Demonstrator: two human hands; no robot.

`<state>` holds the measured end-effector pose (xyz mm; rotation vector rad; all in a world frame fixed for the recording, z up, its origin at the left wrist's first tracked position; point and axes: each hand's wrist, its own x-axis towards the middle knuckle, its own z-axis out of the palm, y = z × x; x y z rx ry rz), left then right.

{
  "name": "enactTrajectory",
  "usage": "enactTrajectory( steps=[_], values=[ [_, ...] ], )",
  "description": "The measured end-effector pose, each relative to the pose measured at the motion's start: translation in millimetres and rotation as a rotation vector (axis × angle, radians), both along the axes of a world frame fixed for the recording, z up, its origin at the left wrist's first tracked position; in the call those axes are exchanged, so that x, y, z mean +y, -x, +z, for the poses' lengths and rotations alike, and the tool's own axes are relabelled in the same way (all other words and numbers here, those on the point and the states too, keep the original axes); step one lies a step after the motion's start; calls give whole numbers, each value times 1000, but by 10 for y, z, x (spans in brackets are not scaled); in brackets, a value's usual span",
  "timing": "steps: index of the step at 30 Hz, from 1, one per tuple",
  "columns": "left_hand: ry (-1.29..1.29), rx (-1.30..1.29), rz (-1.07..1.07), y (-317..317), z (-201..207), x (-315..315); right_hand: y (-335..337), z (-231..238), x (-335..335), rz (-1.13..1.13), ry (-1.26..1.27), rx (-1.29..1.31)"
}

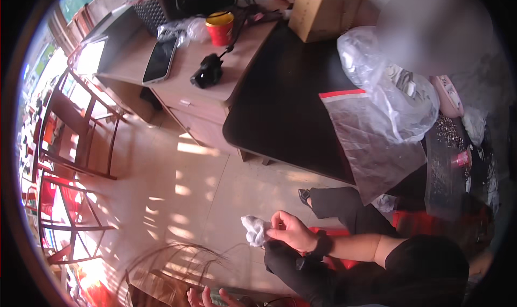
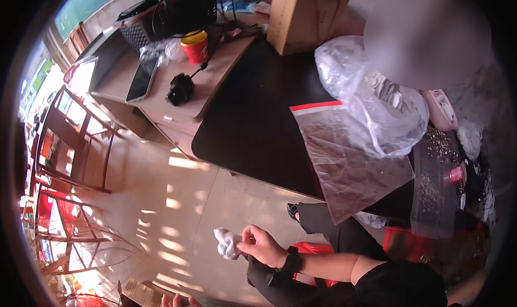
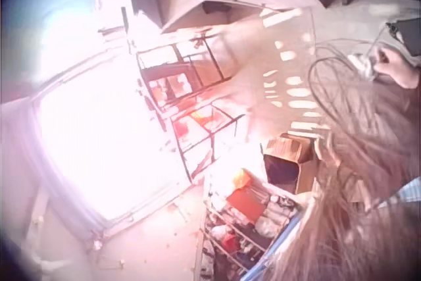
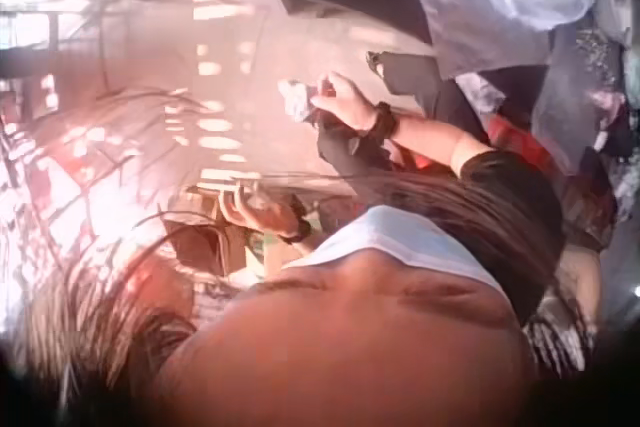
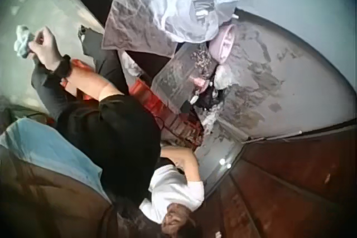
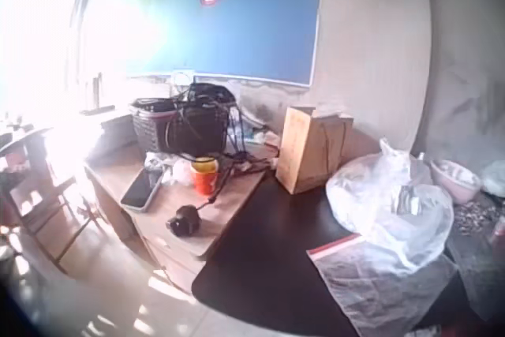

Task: Arranging white shoe upper components on a table workspace in a workshop.

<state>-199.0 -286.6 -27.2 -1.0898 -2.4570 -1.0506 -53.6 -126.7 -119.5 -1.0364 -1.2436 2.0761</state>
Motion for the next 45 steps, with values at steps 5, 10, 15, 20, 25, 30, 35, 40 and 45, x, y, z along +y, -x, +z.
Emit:
enactTrajectory(
  steps=[5,10,15,20,25,30,35,40,45],
  values=[
    [-61,120,-152,-499,395,156,-690,1538,133,-216,-293,417],
    [-133,-37,-626,-1157,544,740,-1227,2181,1004,-543,-775,157],
    [188,6,-1134,-2296,498,1497,-2119,2285,868,-500,-1159,-294],
    [524,253,-1050,-2672,294,1884,-3715,2301,24,-124,-547,60],
    [383,256,-1142,-2360,222,1925,-4876,2231,-434,-390,-267,-158],
    [485,326,-1047,-2177,418,1927,-5218,2242,-405,-342,-333,-21],
    [429,466,-1159,-2650,336,2006,-5202,2346,-154,-205,-201,143],
    [526,374,-1004,-3168,548,1963,-5654,2251,-168,-362,-115,214],
    [530,411,-1420,-3896,663,1825,-6079,1799,-514,-422,-1006,-755]
  ],
)
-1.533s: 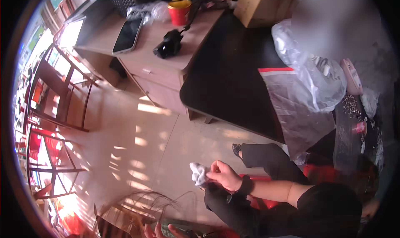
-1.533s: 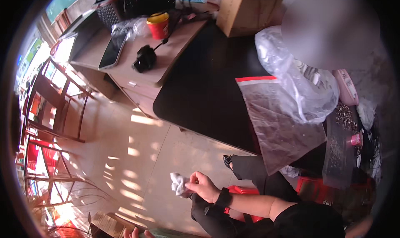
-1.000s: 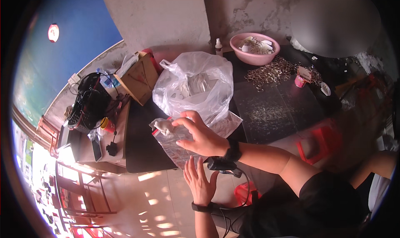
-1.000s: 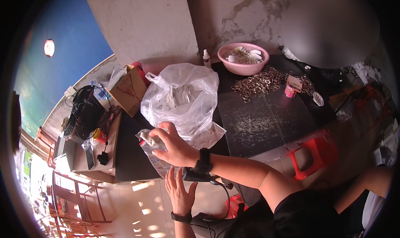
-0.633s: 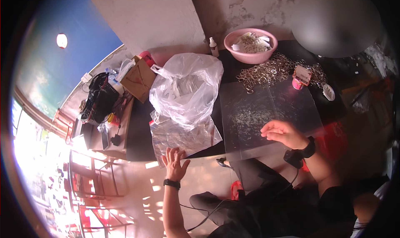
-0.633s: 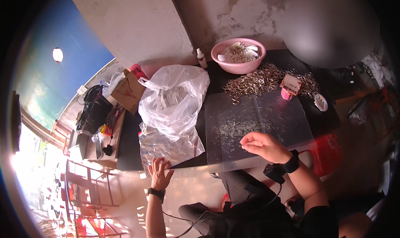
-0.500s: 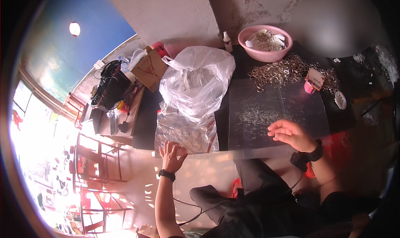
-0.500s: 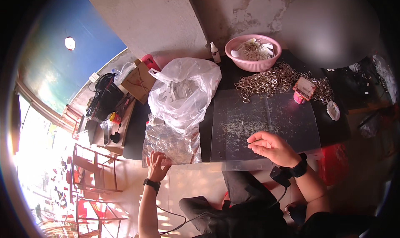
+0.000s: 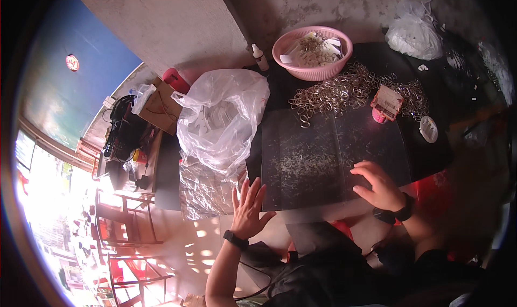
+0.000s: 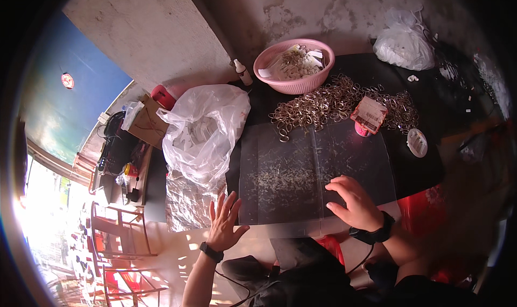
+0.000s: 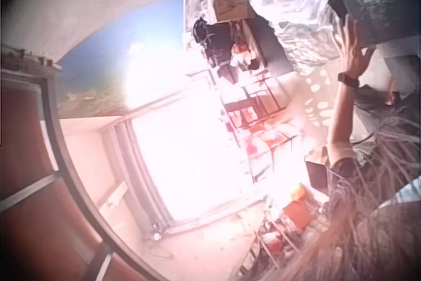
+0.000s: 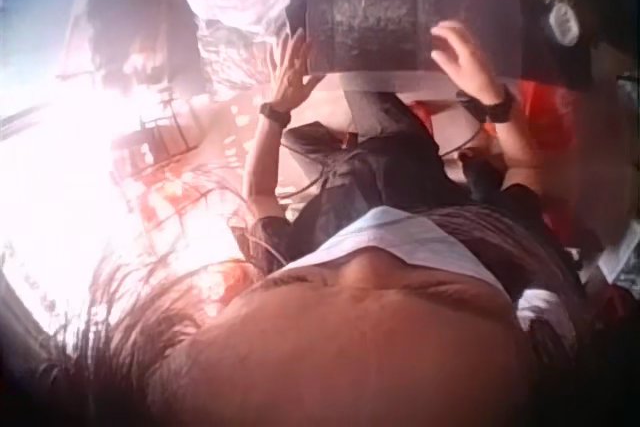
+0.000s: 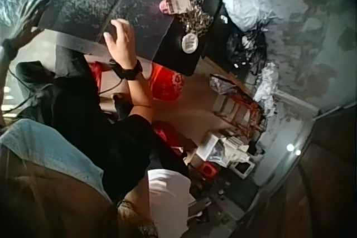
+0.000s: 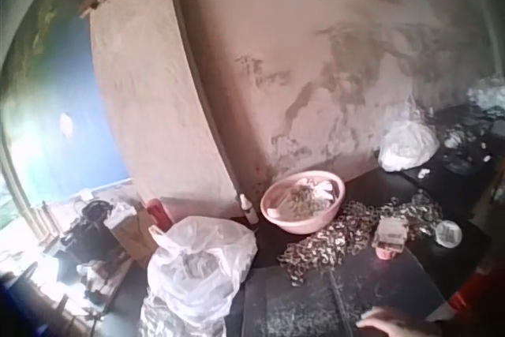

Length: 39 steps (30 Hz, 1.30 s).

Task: Arranging white shoe upper components on a table workspace in a workshop.

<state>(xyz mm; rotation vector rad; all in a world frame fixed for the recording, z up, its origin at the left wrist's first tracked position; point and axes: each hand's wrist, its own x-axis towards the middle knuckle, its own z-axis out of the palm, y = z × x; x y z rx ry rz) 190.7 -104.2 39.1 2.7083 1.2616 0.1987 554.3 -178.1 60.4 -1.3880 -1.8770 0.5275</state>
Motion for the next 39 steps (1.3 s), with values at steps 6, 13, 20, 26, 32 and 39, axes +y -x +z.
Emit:
enactTrajectory(
  steps=[6,13,20,26,32,39],
  values=[
    [113,110,70,-270,-80,-77,-100,-464,-202,-36,48,-313],
    [78,76,76,-167,-189,-69,-49,-529,-127,-25,101,-368],
    [40,-10,-73,-178,-199,143,-55,-490,-136,-47,158,-272],
    [88,-63,-197,-154,-244,320,177,-274,-43,-135,271,-393],
    [116,-71,-168,-142,-240,277,1027,-189,738,140,170,-501],
    [67,-70,-150,-152,-235,220,1290,-605,816,55,150,-505]
  ],
)
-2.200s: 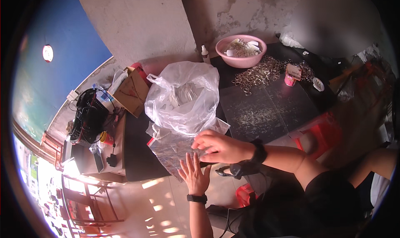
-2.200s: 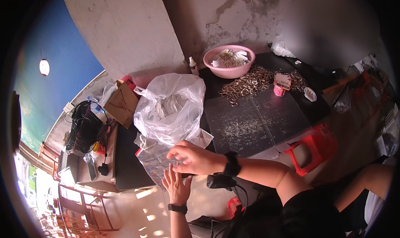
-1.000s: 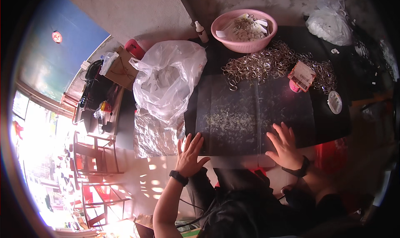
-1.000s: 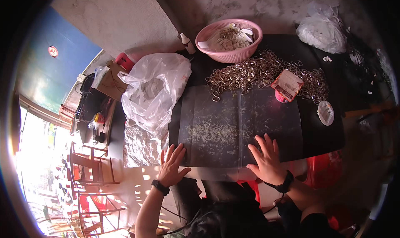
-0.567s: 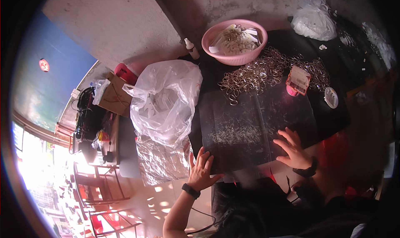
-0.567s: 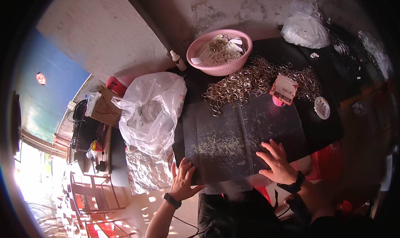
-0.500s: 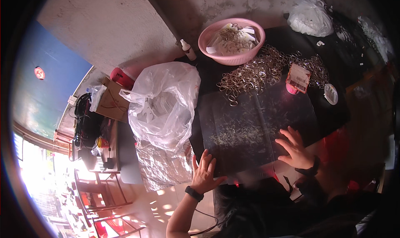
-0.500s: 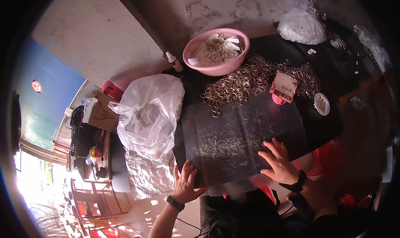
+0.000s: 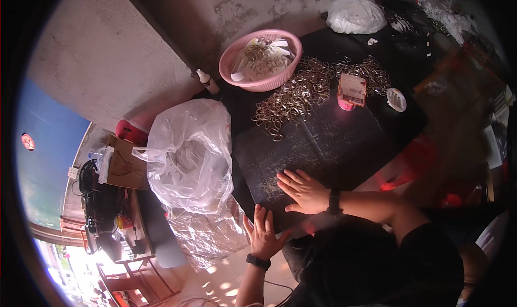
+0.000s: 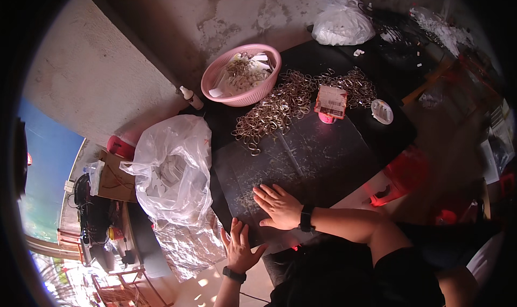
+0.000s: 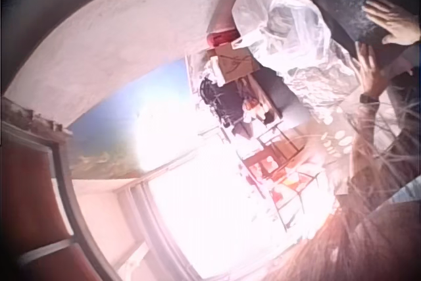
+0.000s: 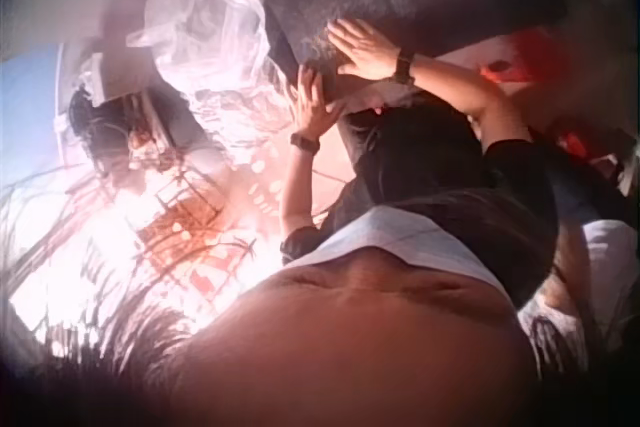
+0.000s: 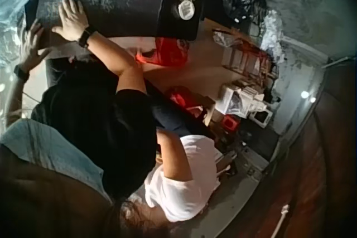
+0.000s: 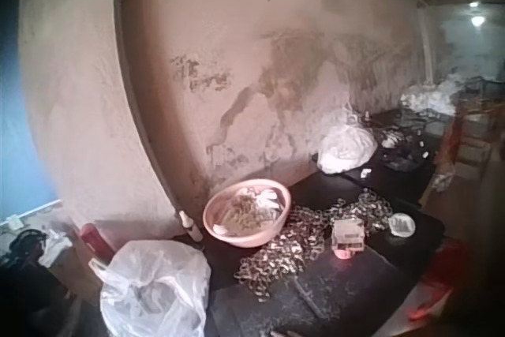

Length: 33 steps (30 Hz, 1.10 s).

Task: Arranging white shoe upper components on a table workspace in a workshop.

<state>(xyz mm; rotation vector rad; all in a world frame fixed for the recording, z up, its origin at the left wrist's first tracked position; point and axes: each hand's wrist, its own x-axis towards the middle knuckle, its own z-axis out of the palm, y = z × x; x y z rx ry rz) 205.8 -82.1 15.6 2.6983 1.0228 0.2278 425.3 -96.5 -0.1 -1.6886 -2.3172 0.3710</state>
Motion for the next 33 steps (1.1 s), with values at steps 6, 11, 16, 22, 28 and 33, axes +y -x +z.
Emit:
enactTrajectory(
  steps=[6,11,16,22,28,33],
  values=[
    [-45,-38,55,-10,-46,-37,-858,75,-571,-197,8,-163],
    [-17,40,82,-97,134,-49,-986,288,-750,-200,-10,-116],
    [82,246,213,-613,174,78,-722,345,-683,-38,98,-9],
    [-82,53,106,-1029,-1,262,-548,380,-670,-113,193,-197],
    [-62,9,16,-995,-8,265,-581,355,-664,-97,124,-156],
    [-45,-19,8,-964,35,292,-613,345,-640,-93,119,-89]
  ],
)
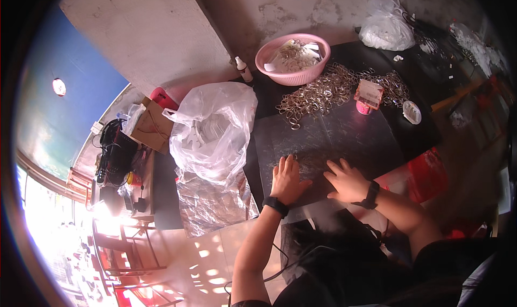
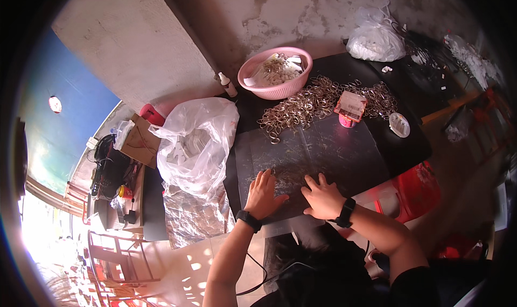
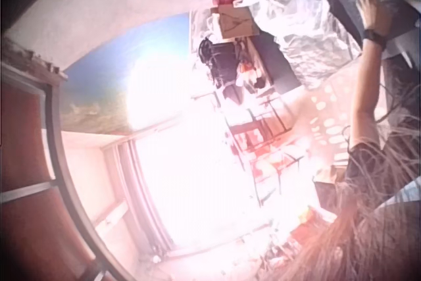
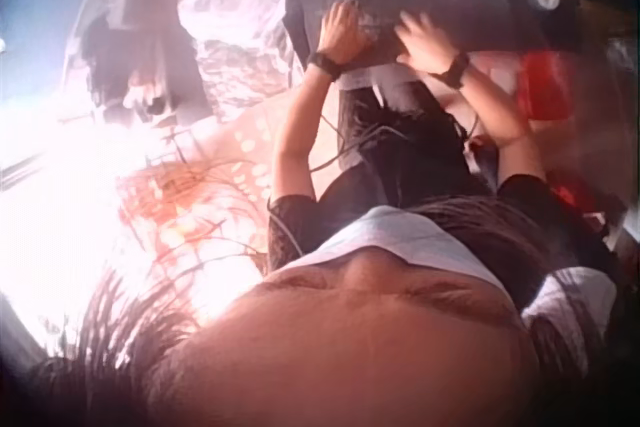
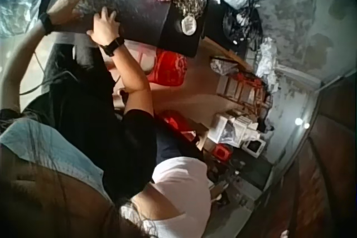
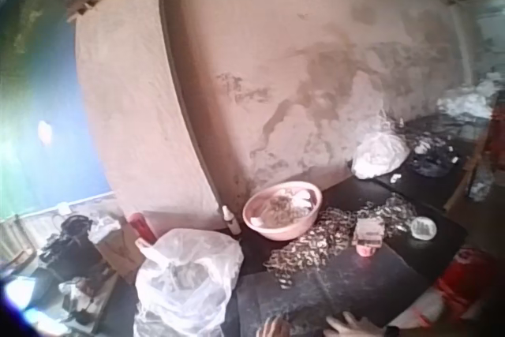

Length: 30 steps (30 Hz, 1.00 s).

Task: Arranging white shoe upper components on a table workspace in a workshop.

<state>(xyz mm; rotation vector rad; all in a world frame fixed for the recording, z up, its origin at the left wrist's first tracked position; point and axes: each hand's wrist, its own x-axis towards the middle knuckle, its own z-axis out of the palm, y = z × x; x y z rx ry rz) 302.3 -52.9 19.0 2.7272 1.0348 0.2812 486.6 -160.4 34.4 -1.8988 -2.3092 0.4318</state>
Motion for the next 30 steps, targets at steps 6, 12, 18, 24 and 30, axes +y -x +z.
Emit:
enactTrajectory(
  steps=[6,12,18,24,30],
  values=[
    [-26,-169,119,-64,-30,167,39,17,-1,-21,-5,-84],
    [-123,-103,113,-192,-142,270,89,15,-23,-57,-63,-161],
    [-126,-51,108,-177,-194,317,121,-9,-43,-83,-88,-189],
    [-89,20,24,-217,-214,421,87,-33,-3,-60,-35,-127],
    [19,78,66,-215,-235,435,48,-34,-5,-13,-6,-84]
  ],
)
